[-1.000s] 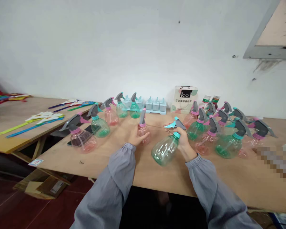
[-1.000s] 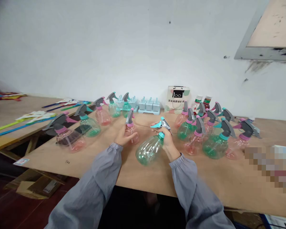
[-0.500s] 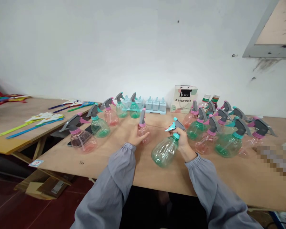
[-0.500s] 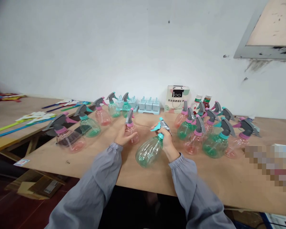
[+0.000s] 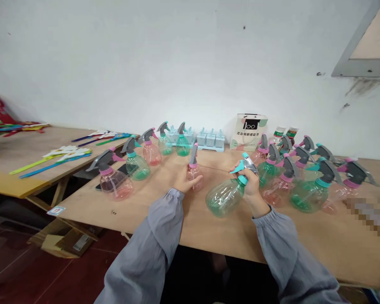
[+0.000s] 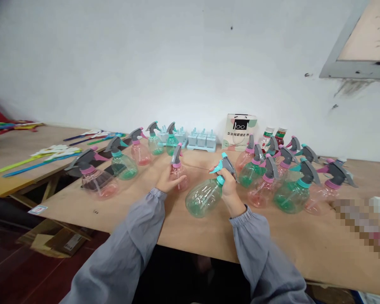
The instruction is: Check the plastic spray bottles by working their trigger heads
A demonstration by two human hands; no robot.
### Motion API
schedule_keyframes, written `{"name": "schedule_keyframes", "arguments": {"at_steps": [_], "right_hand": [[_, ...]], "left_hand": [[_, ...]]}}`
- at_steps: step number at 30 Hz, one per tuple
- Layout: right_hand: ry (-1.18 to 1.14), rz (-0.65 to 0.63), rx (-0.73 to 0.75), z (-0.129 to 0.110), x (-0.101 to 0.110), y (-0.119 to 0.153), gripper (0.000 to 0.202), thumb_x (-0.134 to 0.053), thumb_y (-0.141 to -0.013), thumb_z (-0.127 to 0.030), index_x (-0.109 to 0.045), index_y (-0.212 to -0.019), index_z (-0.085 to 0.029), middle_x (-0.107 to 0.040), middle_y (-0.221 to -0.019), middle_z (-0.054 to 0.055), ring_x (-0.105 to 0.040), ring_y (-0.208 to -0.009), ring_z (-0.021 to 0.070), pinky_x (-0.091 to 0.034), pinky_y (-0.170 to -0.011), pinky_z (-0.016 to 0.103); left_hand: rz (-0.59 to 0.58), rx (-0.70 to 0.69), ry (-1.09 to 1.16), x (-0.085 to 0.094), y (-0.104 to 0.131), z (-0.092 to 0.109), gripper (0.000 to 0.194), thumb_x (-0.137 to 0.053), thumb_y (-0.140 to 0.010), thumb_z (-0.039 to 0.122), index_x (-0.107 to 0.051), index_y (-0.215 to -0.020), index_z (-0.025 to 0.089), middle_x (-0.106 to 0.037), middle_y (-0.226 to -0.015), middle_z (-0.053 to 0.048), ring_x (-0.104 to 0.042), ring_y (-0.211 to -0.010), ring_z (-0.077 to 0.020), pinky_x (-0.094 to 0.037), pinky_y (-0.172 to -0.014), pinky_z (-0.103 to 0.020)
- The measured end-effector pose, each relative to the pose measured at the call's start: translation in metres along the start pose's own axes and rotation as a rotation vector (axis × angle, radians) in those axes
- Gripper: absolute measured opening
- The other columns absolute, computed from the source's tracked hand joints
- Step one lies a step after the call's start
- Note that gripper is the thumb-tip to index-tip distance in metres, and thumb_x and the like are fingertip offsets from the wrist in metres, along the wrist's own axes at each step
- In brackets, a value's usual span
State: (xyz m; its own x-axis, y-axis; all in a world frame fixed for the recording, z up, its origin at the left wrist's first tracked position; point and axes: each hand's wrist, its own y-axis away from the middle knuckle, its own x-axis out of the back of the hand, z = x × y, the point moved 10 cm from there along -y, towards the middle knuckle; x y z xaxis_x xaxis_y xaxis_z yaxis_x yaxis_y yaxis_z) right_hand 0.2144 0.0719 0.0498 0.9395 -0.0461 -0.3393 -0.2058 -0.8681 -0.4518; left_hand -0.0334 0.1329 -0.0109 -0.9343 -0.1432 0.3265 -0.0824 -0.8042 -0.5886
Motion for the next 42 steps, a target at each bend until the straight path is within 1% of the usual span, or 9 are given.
{"name": "schedule_keyframes", "arguments": {"at_steps": [6, 12, 14, 19, 23, 27, 31, 37, 42], "right_hand": [[0.407, 0.045, 0.174, -0.001, 0.013, -0.021, 0.025, -0.060, -0.071, -0.029, -0.072, -0.091, -0.023, -0.075, -0.099, 0.005, -0.068, -0.098, 0.0228, -0.053, -0.091, 0.039], [0.595, 0.124, 0.235, 0.011, 0.024, -0.049, 0.035, -0.060, -0.075, -0.035, -0.070, -0.103, -0.017, -0.071, -0.084, 0.005, -0.065, -0.077, 0.0204, -0.055, -0.074, 0.038], [0.664, 0.161, 0.258, 0.015, 0.027, -0.050, 0.045, -0.063, -0.074, -0.038, -0.065, -0.113, -0.016, -0.070, -0.087, 0.006, -0.064, -0.077, 0.0204, -0.055, -0.076, 0.039], [0.823, 0.203, 0.329, 0.035, 0.039, -0.024, 0.079, -0.072, -0.070, -0.049, -0.044, -0.136, -0.016, -0.059, -0.128, 0.018, -0.060, -0.115, 0.0294, -0.050, -0.098, 0.047], [1.072, 0.159, 0.266, 0.057, 0.049, 0.003, 0.092, -0.072, -0.069, -0.060, -0.040, -0.142, -0.015, -0.052, -0.134, 0.021, -0.050, -0.126, 0.0365, -0.045, -0.102, 0.051], [1.225, 0.231, 0.221, 0.059, 0.060, 0.015, 0.097, -0.069, -0.071, -0.060, -0.033, -0.151, -0.018, -0.050, -0.129, 0.019, -0.050, -0.121, 0.0384, -0.042, -0.101, 0.054], [1.242, 0.258, 0.163, 0.068, 0.070, 0.001, 0.095, -0.067, -0.074, -0.060, -0.031, -0.154, -0.025, -0.048, -0.126, 0.015, -0.051, -0.117, 0.0377, -0.041, -0.101, 0.056], [0.960, 0.230, 0.238, 0.090, 0.083, -0.041, 0.096, -0.067, -0.075, -0.058, -0.029, -0.147, -0.008, -0.044, -0.142, 0.026, -0.042, -0.134, 0.0351, -0.038, -0.110, 0.050], [0.907, 0.278, 0.141, 0.109, 0.099, -0.067, 0.078, -0.067, -0.074, -0.050, -0.040, -0.132, -0.006, -0.048, -0.138, 0.028, -0.046, -0.131, 0.0350, -0.037, -0.110, 0.050]], "left_hand": [[0.006, 0.024, 0.010, 0.000, 0.000, -0.007, 0.061, -0.080, -0.071, 0.040, -0.054, -0.123, 0.020, -0.067, -0.115, -0.009, -0.066, -0.109, -0.0268, -0.050, -0.101, -0.047], [-0.007, 0.026, -0.007, 0.000, 0.000, -0.003, 0.058, -0.080, -0.071, 0.037, -0.054, -0.120, 0.021, -0.067, -0.111, -0.008, -0.067, -0.106, -0.0266, -0.052, -0.098, -0.046], [-0.003, 0.036, -0.015, 0.000, 0.000, -0.002, 0.058, -0.081, -0.070, 0.037, -0.055, -0.119, 0.020, -0.067, -0.111, -0.008, -0.067, -0.105, -0.0265, -0.052, -0.097, -0.046], [0.001, 0.045, 0.000, 0.000, 0.001, -0.003, 0.063, -0.080, -0.071, 0.039, -0.054, -0.125, 0.019, -0.068, -0.115, -0.010, -0.067, -0.108, -0.0266, -0.052, -0.097, -0.044], [-0.005, 0.052, 0.032, -0.002, 0.002, -0.006, 0.061, -0.081, -0.070, 0.040, -0.056, -0.121, 0.020, -0.068, -0.113, -0.010, -0.067, -0.107, -0.0267, -0.050, -0.100, -0.046], [-0.019, 0.067, 0.065, -0.003, 0.002, -0.007, 0.060, -0.081, -0.070, 0.040, -0.056, -0.120, 0.019, -0.069, -0.112, -0.010, -0.068, -0.104, -0.0264, -0.051, -0.099, -0.046], [-0.026, 0.043, 0.036, -0.002, 0.002, 0.000, 0.065, -0.081, -0.071, 0.040, -0.054, -0.127, 0.019, -0.068, -0.113, -0.010, -0.067, -0.107, -0.0268, -0.051, -0.098, -0.045], [-0.039, 0.033, 0.005, -0.003, 0.002, 0.000, 0.062, -0.079, -0.073, 0.039, -0.052, -0.125, 0.018, -0.067, -0.115, -0.011, -0.066, -0.109, -0.0263, -0.050, -0.099, -0.045], [-0.038, 0.058, 0.005, -0.004, 0.002, -0.006, 0.061, -0.081, -0.072, 0.041, -0.053, -0.121, 0.019, -0.067, -0.115, -0.010, -0.066, -0.106, -0.0254, -0.049, -0.099, -0.045]]}}
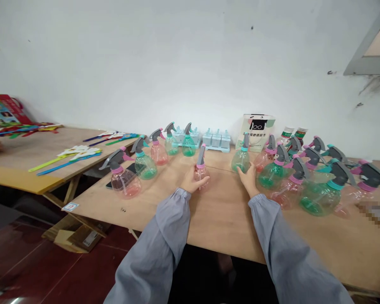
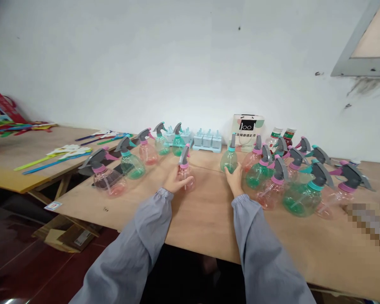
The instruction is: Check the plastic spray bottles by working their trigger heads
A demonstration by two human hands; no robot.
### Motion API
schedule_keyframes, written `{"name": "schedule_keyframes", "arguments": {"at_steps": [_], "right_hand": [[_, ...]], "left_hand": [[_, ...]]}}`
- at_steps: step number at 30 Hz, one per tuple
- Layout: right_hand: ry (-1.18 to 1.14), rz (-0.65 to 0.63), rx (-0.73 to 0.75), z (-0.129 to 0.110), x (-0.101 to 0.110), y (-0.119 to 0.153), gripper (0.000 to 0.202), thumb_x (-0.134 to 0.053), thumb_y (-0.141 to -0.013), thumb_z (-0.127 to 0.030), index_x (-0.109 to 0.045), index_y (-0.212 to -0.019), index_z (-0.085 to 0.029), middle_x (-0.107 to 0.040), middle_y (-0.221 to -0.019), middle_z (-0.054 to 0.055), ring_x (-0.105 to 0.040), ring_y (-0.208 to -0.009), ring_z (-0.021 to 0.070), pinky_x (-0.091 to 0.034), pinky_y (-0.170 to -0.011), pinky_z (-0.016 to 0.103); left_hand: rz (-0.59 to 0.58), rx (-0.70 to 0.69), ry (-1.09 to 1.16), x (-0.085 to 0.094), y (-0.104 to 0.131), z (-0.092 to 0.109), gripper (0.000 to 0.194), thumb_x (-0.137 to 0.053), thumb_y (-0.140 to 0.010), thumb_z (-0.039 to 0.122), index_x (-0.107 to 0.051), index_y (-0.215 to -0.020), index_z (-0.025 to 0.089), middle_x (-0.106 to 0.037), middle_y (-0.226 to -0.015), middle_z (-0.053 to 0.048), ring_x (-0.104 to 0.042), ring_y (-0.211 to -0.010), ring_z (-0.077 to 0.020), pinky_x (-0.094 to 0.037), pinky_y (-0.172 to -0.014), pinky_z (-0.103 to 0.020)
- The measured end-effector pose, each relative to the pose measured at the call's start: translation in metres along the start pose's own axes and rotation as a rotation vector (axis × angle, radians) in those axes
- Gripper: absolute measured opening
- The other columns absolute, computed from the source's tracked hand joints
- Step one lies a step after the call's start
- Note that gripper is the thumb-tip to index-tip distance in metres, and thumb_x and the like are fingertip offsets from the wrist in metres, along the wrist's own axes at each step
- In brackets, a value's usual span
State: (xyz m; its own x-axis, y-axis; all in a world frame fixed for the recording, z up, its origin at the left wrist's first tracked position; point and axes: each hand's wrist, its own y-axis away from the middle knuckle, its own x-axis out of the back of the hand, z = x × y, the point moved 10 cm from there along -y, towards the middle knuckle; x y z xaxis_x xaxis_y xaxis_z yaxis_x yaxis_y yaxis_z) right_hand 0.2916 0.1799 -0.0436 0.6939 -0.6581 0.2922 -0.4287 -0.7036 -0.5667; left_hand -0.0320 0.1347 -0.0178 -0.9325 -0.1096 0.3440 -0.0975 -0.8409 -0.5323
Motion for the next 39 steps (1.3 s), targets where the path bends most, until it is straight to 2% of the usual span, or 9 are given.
{"name": "schedule_keyframes", "arguments": {"at_steps": [3, 10, 15, 19, 24, 27, 31, 36, 39], "right_hand": [[0.051, 0.051, 0.003, 0.002, 0.004, -0.004, 0.076, -0.068, -0.074, -0.047, -0.039, -0.131, -0.007, -0.048, -0.136, 0.029, -0.045, -0.131, 0.0355, -0.037, -0.110, 0.051], [0.218, 0.189, 0.169, -0.027, 0.011, 0.006, 0.067, -0.066, -0.078, -0.045, -0.040, -0.128, -0.011, -0.047, -0.131, 0.024, -0.043, -0.129, 0.0364, -0.037, -0.107, 0.056], [0.194, 0.186, 0.143, -0.029, 0.001, 0.002, 0.082, -0.070, -0.073, -0.037, -0.029, -0.138, -0.008, -0.043, -0.139, 0.028, -0.039, -0.136, 0.0370, -0.034, -0.111, 0.054], [0.211, 0.162, 0.081, -0.023, -0.006, -0.003, 0.088, -0.071, -0.073, -0.035, -0.027, -0.143, -0.007, -0.046, -0.141, 0.028, -0.044, -0.134, 0.0374, -0.037, -0.109, 0.051], [0.279, 0.210, -0.019, -0.016, -0.007, -0.008, 0.085, -0.071, -0.077, -0.051, -0.036, -0.138, -0.005, -0.050, -0.135, 0.031, -0.048, -0.126, 0.0410, -0.039, -0.105, 0.055], [0.272, 0.238, -0.076, -0.014, -0.006, -0.013, 0.089, -0.067, -0.077, -0.064, -0.039, -0.136, -0.004, -0.047, -0.134, 0.034, -0.047, -0.125, 0.0441, -0.039, -0.103, 0.059], [0.232, 0.227, -0.106, -0.015, -0.006, -0.012, 0.094, -0.065, -0.077, -0.070, -0.037, -0.135, -0.002, -0.041, -0.137, 0.037, -0.041, -0.131, 0.0456, -0.035, -0.106, 0.061], [0.011, 0.196, 0.108, -0.053, 0.001, 0.019, 0.082, -0.055, -0.083, -0.068, -0.032, -0.137, -0.011, -0.038, -0.141, 0.029, -0.037, -0.137, 0.0375, -0.031, -0.112, 0.060], [-0.197, -0.044, 0.274, -0.096, -0.015, 0.040, 0.077, -0.056, -0.084, -0.064, -0.031, -0.140, -0.018, -0.041, -0.142, 0.021, -0.042, -0.135, 0.0316, -0.034, -0.113, 0.055]], "left_hand": [[-0.003, -0.005, 0.011, 0.000, 0.000, 0.001, 0.059, -0.080, -0.072, 0.040, -0.053, -0.120, 0.019, -0.067, -0.114, -0.010, -0.066, -0.106, -0.0254, -0.050, -0.098, -0.044], [-0.003, 0.004, 0.018, 0.001, 0.000, 0.002, 0.060, -0.080, -0.070, 0.041, -0.054, -0.120, 0.019, -0.068, -0.113, -0.009, -0.067, -0.106, -0.0263, -0.051, -0.098, -0.045], [0.013, -0.003, -0.004, 0.002, 0.000, 0.002, 0.062, -0.080, -0.070, 0.042, -0.054, -0.122, 0.019, -0.068, -0.114, -0.010, -0.066, -0.108, -0.0274, -0.050, -0.099, -0.047], [0.013, -0.010, 0.014, 0.002, 0.001, 0.002, 0.061, -0.081, -0.071, 0.041, -0.055, -0.121, 0.019, -0.068, -0.112, -0.010, -0.067, -0.106, -0.0264, -0.051, -0.097, -0.045], [0.009, -0.005, 0.021, 0.001, 0.001, 0.001, 0.062, -0.081, -0.070, 0.040, -0.053, -0.122, 0.019, -0.068, -0.112, -0.009, -0.067, -0.105, -0.0259, -0.051, -0.098, -0.045], [0.017, 0.002, 0.009, 0.001, 0.000, 0.002, 0.061, -0.081, -0.069, 0.040, -0.053, -0.120, 0.020, -0.069, -0.112, -0.009, -0.067, -0.106, -0.0265, -0.051, -0.098, -0.045], [0.003, 0.011, -0.016, 0.000, 0.001, 0.003, 0.061, -0.082, -0.069, 0.040, -0.053, -0.119, 0.020, -0.069, -0.112, -0.010, -0.068, -0.106, -0.0280, -0.051, -0.097, -0.047], [-0.005, 0.004, 0.001, -0.005, 0.004, 0.005, 0.062, -0.076, -0.076, 0.040, -0.049, -0.126, 0.018, -0.066, -0.120, -0.014, -0.065, -0.114, -0.0303, -0.049, -0.101, -0.049], [-0.035, -0.059, -0.004, -0.020, 0.010, 0.020, 0.053, -0.064, -0.085, 0.039, -0.047, -0.131, 0.018, -0.064, -0.125, -0.015, -0.062, -0.119, -0.0289, -0.046, -0.105, -0.047]]}}
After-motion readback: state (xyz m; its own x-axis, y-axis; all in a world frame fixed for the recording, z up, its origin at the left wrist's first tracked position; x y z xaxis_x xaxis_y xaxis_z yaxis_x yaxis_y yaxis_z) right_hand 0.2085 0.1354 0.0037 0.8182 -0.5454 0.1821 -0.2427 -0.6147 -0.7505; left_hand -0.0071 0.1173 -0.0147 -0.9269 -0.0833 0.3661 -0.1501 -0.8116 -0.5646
